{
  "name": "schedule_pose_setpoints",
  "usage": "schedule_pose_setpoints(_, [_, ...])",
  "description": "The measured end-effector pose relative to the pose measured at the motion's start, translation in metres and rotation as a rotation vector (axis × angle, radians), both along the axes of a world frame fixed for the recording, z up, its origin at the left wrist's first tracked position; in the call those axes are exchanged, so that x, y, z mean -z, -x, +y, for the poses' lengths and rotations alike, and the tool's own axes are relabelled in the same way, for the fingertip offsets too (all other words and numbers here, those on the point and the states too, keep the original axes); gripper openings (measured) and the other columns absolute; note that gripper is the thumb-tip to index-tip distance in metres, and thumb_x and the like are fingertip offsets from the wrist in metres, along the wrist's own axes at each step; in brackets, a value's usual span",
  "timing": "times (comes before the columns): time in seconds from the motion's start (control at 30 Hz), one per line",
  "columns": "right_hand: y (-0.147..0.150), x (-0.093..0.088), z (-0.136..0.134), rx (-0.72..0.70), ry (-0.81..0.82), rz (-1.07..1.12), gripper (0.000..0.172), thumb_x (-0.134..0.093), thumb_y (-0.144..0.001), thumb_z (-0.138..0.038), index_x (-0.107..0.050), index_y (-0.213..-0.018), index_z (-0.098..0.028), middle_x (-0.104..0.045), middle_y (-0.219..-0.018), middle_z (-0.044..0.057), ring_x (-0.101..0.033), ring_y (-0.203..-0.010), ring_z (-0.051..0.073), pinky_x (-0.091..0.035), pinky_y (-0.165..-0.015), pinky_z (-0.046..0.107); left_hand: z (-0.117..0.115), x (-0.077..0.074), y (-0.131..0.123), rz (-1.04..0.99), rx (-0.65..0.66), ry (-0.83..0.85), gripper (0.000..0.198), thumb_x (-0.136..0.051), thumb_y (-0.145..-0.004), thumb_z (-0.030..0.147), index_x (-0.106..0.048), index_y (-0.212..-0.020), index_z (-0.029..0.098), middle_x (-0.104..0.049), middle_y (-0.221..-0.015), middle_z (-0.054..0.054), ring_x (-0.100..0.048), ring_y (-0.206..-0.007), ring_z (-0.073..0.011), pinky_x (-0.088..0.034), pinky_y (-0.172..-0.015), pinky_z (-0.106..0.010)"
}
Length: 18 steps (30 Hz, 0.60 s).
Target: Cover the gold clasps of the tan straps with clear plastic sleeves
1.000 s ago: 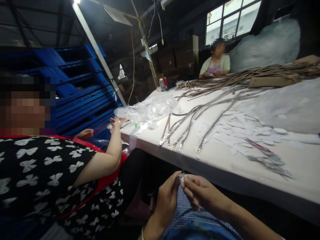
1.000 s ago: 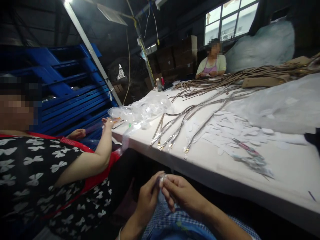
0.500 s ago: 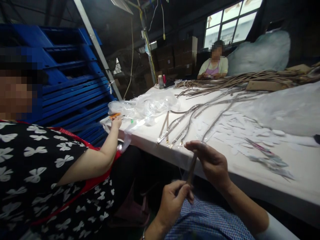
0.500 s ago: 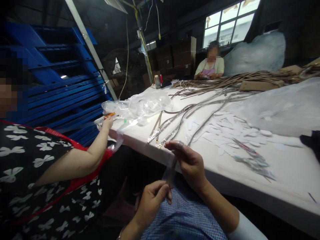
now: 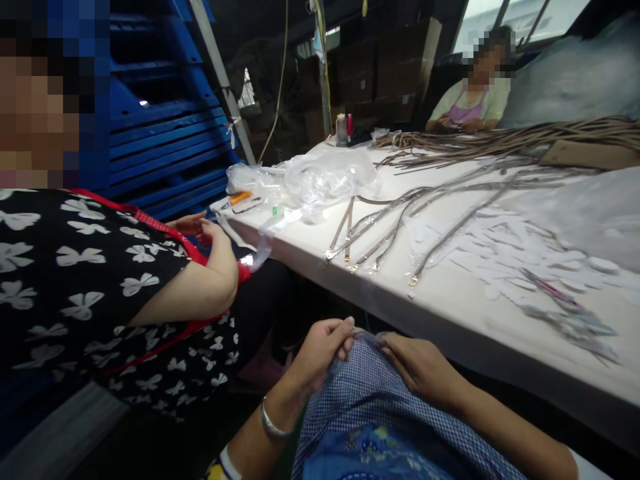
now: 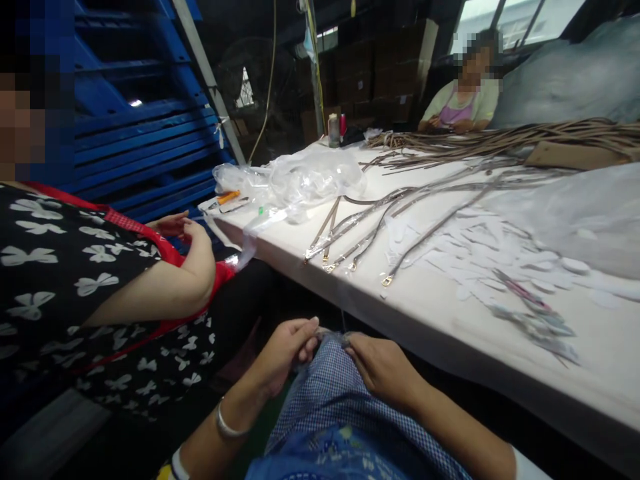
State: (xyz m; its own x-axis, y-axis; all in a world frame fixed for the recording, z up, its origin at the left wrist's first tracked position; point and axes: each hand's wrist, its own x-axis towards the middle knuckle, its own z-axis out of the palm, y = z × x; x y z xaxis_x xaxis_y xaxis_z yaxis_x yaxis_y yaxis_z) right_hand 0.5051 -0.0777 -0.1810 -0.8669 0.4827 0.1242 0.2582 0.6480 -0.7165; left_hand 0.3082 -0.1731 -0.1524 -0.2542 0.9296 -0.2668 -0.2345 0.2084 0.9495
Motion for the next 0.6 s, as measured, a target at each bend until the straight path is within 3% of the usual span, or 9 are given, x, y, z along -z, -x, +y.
schedule_pose_setpoints(0.07, [0.001, -0.008, -0.002, 0.091, 0.227, -0.05, 0.039, -0.038, -0.096, -0.049, -0.061, -0.082, -0.021, -0.056, -0.069, 0.002, -0.05, -0.062, 0.017, -0.04, -0.061, 0.028, 0.002, 0.003, 0.005, 0.236, -0.184, -0.107, 0.026, -0.068, -0.082, 0.041, -0.072, -0.081, 0.015, -0.067, -0.072, -0.005, -0.06, -0.065, -0.0132, -0.048, -0.066, -0.022])
schedule_pose_setpoints(0.13, [0.002, -0.015, -0.003, 0.132, 0.603, -0.064, 0.043, -0.04, -0.094, -0.055, -0.059, -0.079, -0.02, -0.041, -0.058, -0.004, -0.035, -0.05, 0.012, -0.03, -0.049, 0.024, -0.002, 0.008, 0.003, 0.474, -0.297, -0.236, 0.021, -0.07, -0.082, 0.03, -0.073, -0.101, 0.021, -0.07, -0.102, -0.008, -0.063, -0.097, -0.0197, -0.047, -0.091, -0.029])
schedule_pose_setpoints(0.2, [0.003, -0.021, -0.004, 0.108, 0.981, -0.025, 0.04, -0.046, -0.091, -0.056, -0.057, -0.082, -0.018, -0.028, -0.055, -0.008, -0.021, -0.047, 0.009, -0.02, -0.044, 0.022, -0.009, 0.014, -0.007, 0.618, -0.19, -0.33, 0.028, -0.066, -0.084, 0.024, -0.07, -0.112, 0.026, -0.068, -0.117, -0.007, -0.058, -0.114, -0.0228, -0.039, -0.106, -0.035])
schedule_pose_setpoints(0.27, [0.003, -0.028, -0.006, 0.072, 1.207, 0.07, 0.036, -0.052, -0.089, -0.053, -0.054, -0.082, -0.018, -0.025, -0.058, -0.009, -0.016, -0.049, 0.008, -0.016, -0.044, 0.02, -0.016, 0.022, -0.021, 0.637, -0.018, -0.385, 0.034, -0.062, -0.087, 0.021, -0.067, -0.119, 0.027, -0.066, -0.123, -0.006, -0.057, -0.119, -0.0241, -0.036, -0.111, -0.039])
schedule_pose_setpoints(0.33, [0.005, -0.038, -0.01, 0.046, 1.274, 0.162, 0.034, -0.055, -0.089, -0.05, -0.051, -0.077, -0.018, -0.026, -0.06, -0.008, -0.016, -0.05, 0.008, -0.018, -0.044, 0.019, -0.017, 0.029, -0.035, 0.59, 0.007, -0.408, 0.038, -0.061, -0.087, 0.022, -0.064, -0.124, 0.026, -0.064, -0.127, -0.007, -0.056, -0.121, -0.025, -0.037, -0.111, -0.039])
schedule_pose_setpoints(0.43, [0.008, -0.055, -0.015, -0.008, 1.271, 0.233, 0.035, -0.054, -0.091, -0.046, -0.049, -0.073, -0.017, -0.029, -0.061, -0.007, -0.019, -0.051, 0.008, -0.023, -0.044, 0.019, -0.007, 0.033, -0.047, 0.56, -0.134, -0.426, 0.031, -0.061, -0.088, 0.027, -0.068, -0.117, 0.024, -0.067, -0.12, -0.008, -0.058, -0.117, -0.0254, -0.04, -0.108, -0.038])
schedule_pose_setpoints(0.5, [0.01, -0.067, -0.016, -0.04, 1.259, 0.258, 0.032, -0.053, -0.093, -0.044, -0.054, -0.077, -0.017, -0.031, -0.061, -0.006, -0.021, -0.051, 0.008, -0.026, -0.044, 0.019, 0.003, 0.03, -0.048, 0.543, -0.174, -0.449, 0.026, -0.059, -0.089, 0.033, -0.072, -0.109, 0.023, -0.071, -0.111, -0.009, -0.061, -0.111, -0.0251, -0.043, -0.104, -0.036])
schedule_pose_setpoints(0.6, [0.008, -0.08, -0.015, -0.018, 1.224, 0.324, 0.029, -0.051, -0.094, -0.043, -0.061, -0.091, -0.016, -0.034, -0.063, -0.005, -0.026, -0.05, 0.008, -0.032, -0.046, 0.019, 0.015, 0.024, -0.047, 0.469, -0.116, -0.441, 0.031, -0.049, -0.094, 0.039, -0.074, -0.1, 0.02, -0.073, -0.096, -0.008, -0.066, -0.091, -0.0223, -0.05, -0.087, -0.03])
